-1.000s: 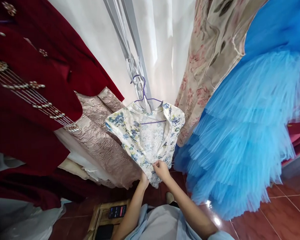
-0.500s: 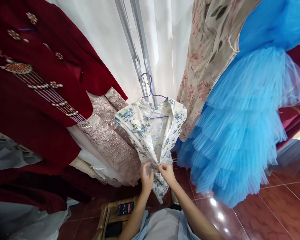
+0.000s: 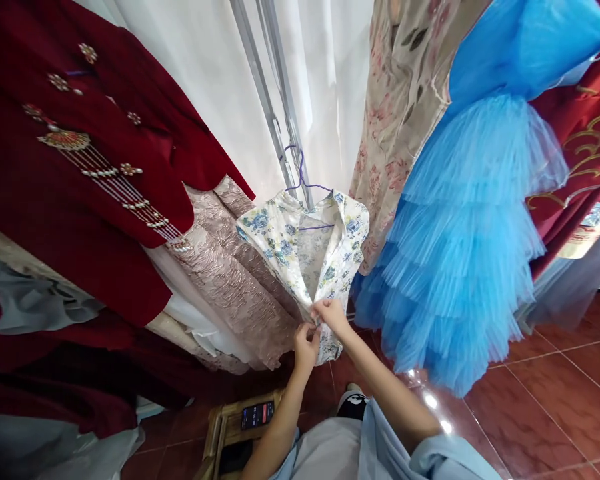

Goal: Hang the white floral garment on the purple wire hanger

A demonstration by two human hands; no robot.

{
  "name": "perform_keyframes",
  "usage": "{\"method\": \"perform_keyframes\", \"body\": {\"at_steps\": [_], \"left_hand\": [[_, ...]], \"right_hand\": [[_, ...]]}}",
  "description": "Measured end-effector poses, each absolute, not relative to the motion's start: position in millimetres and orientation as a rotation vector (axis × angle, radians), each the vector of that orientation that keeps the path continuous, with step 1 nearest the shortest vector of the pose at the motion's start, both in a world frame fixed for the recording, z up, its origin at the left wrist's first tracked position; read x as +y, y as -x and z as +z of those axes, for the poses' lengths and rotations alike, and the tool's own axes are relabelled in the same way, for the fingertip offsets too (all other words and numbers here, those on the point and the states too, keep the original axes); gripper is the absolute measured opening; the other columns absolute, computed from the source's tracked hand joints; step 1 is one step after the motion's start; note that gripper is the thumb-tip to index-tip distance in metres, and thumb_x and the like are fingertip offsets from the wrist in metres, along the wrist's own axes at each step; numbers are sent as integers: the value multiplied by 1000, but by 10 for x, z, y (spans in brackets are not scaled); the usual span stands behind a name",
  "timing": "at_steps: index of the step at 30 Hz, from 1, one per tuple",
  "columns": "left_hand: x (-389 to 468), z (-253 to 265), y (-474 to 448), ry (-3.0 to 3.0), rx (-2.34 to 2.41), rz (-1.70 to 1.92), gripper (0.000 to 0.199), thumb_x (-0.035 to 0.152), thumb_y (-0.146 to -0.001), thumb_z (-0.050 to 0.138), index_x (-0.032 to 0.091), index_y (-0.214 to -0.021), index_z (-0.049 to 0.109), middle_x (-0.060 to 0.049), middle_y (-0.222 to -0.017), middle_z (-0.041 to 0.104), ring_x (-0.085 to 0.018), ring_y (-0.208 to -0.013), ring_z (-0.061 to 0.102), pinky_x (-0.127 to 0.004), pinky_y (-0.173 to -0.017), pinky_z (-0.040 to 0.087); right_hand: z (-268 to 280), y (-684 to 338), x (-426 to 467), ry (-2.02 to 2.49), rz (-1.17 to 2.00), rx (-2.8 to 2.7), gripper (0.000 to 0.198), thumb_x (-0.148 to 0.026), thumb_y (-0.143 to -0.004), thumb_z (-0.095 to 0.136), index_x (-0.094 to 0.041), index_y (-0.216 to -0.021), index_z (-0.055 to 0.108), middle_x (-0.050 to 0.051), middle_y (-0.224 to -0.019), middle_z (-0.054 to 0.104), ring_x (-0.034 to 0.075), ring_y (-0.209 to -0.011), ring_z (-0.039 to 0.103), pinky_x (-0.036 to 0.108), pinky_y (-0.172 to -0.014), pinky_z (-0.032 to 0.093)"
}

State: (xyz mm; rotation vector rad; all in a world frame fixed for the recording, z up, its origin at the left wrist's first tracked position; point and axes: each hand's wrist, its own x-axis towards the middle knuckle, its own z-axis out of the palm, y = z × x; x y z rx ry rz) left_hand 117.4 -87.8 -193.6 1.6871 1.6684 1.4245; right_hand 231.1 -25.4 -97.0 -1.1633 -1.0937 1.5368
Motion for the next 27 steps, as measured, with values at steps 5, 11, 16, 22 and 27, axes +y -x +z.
{"method": "perform_keyframes", "body": {"at_steps": [5,11,16,22,27], "left_hand": [[-926,-2027,-1350,-1717,1710,1318,18,28,-87,58,20,-71,55,-4,-76,63,-22,-79,59,-32,-78,44],[-953,-2075,-1622,-1659,1667,1285,20,29,-87,58,20,-70,53,-4,-76,62,-21,-79,60,-33,-79,44],[-895,-2101,-1666,-1621,1569,1279,17,30,-88,58,20,-74,55,-5,-78,62,-21,-78,59,-32,-76,44],[-617,-1938,-1616,-1721,1525,1099,19,31,-81,61,19,-68,55,-3,-74,60,-22,-78,58,-32,-76,42],[-549,-1970,-1986,-1706,1583,1126,16,26,-79,63,19,-68,56,-4,-79,63,-22,-82,59,-33,-80,44]], "right_hand": [[-101,-2365,452,958,1409,-1006,21,-34,-66,67,-14,-63,69,1,-55,66,6,-38,38,20,-37,27],[899,-2400,1161,812,1228,-993,19,-31,-73,67,-12,-68,68,2,-60,68,5,-40,37,19,-39,28],[1116,-2405,1233,756,1193,-1011,20,-31,-77,66,-13,-70,67,-1,-56,63,4,-40,37,19,-41,31],[1152,-2486,1235,711,1176,-1107,24,-35,-80,66,-13,-71,67,-2,-53,61,5,-41,38,19,-42,32],[1255,-2535,1350,740,1177,-1131,24,-31,-82,63,-12,-68,67,-1,-54,62,5,-43,40,18,-43,33]]}}
